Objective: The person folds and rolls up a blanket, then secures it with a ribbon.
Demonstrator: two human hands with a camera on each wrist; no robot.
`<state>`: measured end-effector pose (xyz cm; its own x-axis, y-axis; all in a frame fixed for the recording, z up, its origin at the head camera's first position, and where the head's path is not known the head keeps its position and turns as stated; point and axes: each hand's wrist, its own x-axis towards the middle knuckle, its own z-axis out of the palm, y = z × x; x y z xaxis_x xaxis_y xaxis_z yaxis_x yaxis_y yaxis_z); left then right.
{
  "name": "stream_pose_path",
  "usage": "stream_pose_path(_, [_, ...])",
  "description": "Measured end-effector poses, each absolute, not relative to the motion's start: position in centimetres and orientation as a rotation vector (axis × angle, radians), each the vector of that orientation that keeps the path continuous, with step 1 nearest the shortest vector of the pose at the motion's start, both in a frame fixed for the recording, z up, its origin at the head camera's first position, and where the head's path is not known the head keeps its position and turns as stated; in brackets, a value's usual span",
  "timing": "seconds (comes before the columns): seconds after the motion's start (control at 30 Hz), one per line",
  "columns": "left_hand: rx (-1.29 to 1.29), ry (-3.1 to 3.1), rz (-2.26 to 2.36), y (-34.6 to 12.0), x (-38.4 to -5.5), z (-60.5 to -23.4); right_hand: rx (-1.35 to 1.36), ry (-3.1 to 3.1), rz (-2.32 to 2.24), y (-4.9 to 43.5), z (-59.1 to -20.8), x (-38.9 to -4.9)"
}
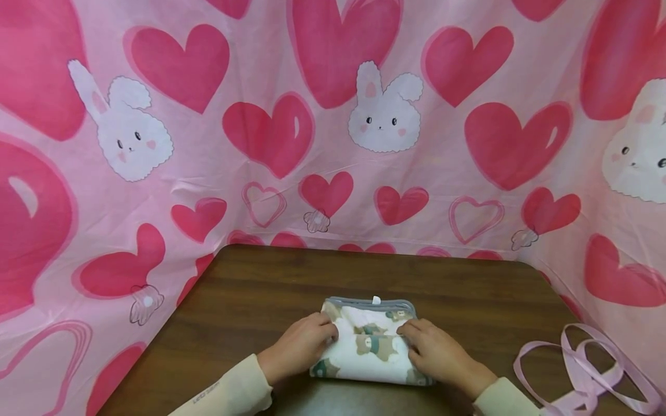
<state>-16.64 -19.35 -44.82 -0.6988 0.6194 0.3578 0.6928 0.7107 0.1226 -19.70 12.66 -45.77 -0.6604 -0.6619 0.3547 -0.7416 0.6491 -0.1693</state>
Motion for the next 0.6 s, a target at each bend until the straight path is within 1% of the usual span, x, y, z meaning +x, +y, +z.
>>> stream_pose_path(0.13, [-1.089,-2.634,-0.321,-19.3,-16.6,-44.9,1.158,-2.421,0.438,12.6,-46.1,-20.1])
stream_pose_path(0.27, [-1.092,-2.667,-0.323,-19.5,-16.3,-44.7,1.208,-2.284,0.427,12.6,-46.2,-20.2])
stream_pose_path(0.6, [-1.175,-2.795,-0.159,-20.5,-15.1,-44.2,1.267,-2.366,0.3,13.6,-45.9,-18.8])
